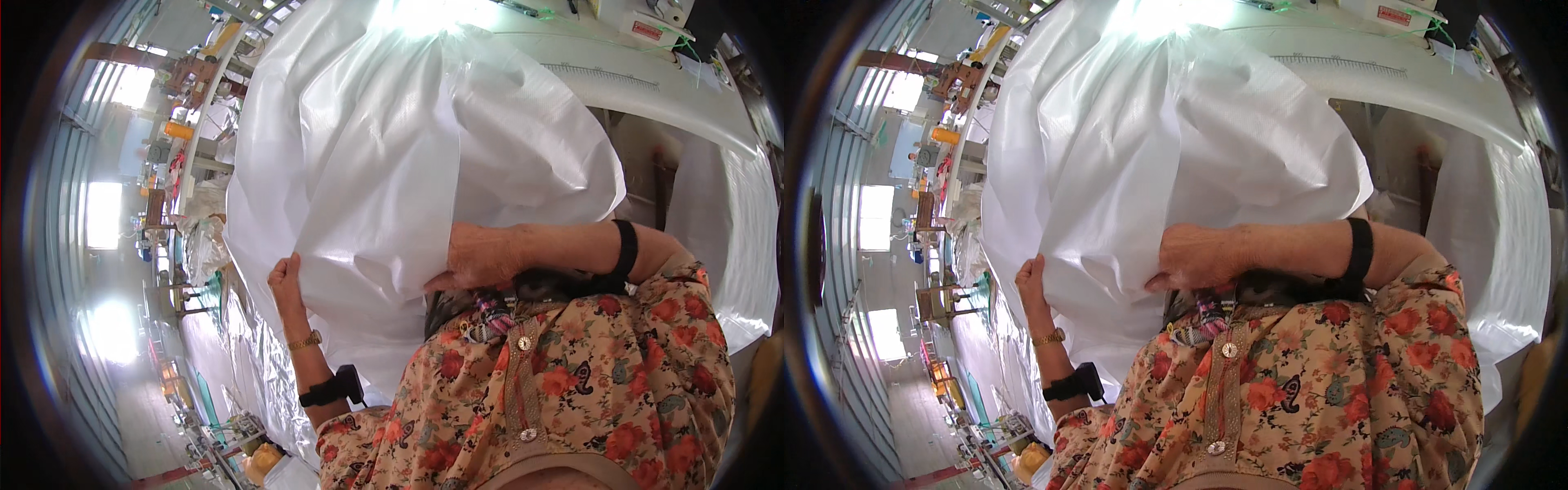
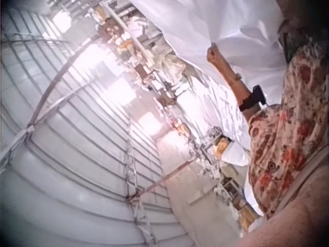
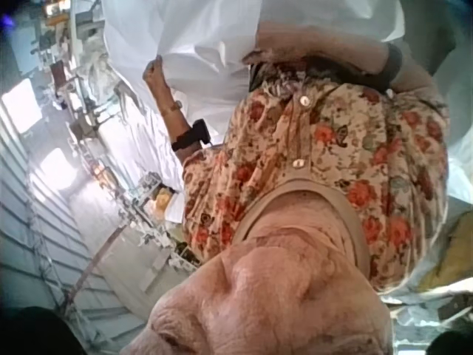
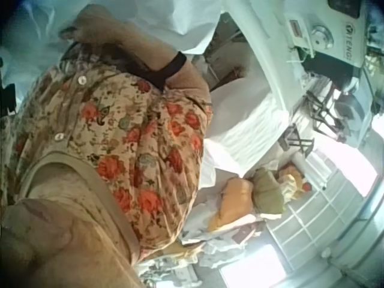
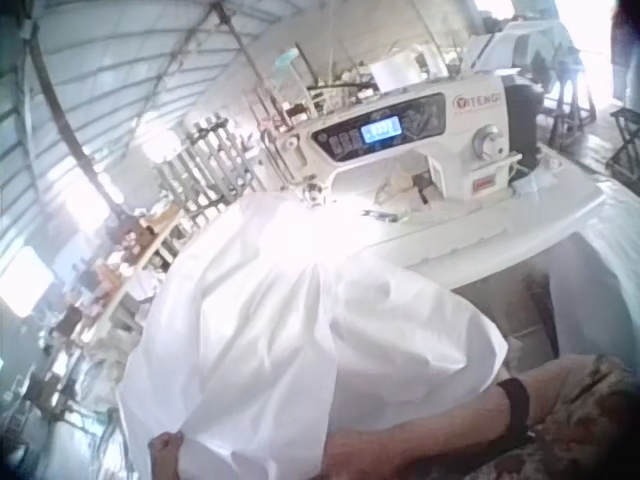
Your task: Sewing a large white plastic sheet using an industrial sewing machine.
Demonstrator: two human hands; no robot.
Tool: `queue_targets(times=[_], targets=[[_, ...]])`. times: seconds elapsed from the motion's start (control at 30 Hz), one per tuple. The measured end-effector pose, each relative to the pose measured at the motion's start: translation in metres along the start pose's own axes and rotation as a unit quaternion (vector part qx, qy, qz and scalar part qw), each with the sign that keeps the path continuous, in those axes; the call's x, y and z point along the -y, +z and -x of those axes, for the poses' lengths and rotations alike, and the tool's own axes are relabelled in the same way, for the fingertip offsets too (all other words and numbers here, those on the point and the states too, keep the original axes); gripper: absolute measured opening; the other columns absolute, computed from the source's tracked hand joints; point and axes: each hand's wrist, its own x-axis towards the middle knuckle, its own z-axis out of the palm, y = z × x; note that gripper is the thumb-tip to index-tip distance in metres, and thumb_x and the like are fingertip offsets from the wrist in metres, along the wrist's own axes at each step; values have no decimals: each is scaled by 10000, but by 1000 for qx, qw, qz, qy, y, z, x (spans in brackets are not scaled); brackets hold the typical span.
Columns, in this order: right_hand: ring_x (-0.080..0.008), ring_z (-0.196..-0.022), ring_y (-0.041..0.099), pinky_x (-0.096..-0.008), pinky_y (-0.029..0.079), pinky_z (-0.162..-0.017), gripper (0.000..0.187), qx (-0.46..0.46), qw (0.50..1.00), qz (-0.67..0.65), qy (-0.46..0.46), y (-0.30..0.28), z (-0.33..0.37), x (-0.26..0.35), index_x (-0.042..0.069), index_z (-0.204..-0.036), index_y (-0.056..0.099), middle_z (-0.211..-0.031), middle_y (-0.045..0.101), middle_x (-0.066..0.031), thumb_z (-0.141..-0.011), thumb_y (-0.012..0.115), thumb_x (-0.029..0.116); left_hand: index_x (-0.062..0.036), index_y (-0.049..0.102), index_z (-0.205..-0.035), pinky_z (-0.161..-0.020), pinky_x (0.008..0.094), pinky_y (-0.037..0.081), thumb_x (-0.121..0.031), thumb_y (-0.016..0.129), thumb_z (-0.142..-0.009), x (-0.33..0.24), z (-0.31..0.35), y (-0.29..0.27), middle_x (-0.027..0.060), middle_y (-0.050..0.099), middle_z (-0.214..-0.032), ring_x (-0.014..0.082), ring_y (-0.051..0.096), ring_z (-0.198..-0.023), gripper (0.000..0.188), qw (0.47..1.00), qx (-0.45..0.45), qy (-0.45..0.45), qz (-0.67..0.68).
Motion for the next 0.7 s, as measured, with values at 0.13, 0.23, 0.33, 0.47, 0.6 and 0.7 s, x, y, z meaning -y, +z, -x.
queue_targets(times=[0.13,0.23,0.33,0.47,0.6,0.7], targets=[[-394,-834,618,-439,482,-745,228,207,969,-42,132,-7,-34,62,-4,-916,632,-879,630,-233,-907,568,215,-13,662,-789,-531,224,390,-151,673,-908,8,-1,-6,-27,584,-653,51,504,-568,182,997,61,19,-36],[-403,-849,627,-453,485,-749,251,130,971,-104,171,18,-37,75,-28,-887,599,-869,633,-233,-922,547,215,10,673,-837,-563,240,416,-161,669,-918,-18,19,5,-5,613,-721,63,544,-622,189,821,25,334,-461],[-410,-890,633,-464,490,-769,270,47,979,-78,184,39,-36,76,-70,-964,541,-877,627,-251,-920,559,196,22,668,-934,-650,274,493,-168,717,-850,-81,35,41,106,665,-803,177,637,-681,214,881,22,350,-317],[-408,-945,635,-441,517,-813,425,75,983,-26,165,52,-40,81,-138,-1125,406,-983,604,-302,-904,589,176,13,659,-1006,-656,271,524,-156,712,-828,-148,87,63,146,674,-822,231,664,-675,251,912,344,219,-47],[-412,-960,631,-462,517,-834,443,112,989,60,77,50,-40,72,-106,-1149,473,-1087,600,-276,-893,607,229,32,654,-967,-616,217,487,-172,627,-931,-172,97,86,33,671,-805,81,614,-691,209,835,337,255,-351],[-296,-975,619,-373,490,-847,326,141,968,62,200,12,-43,52,-21,-1133,562,-1034,637,-181,-918,594,222,27,641,-952,-611,223,478,-97,601,-930,-162,90,80,5,660,-801,62,591,-673,132,946,256,166,-106]])
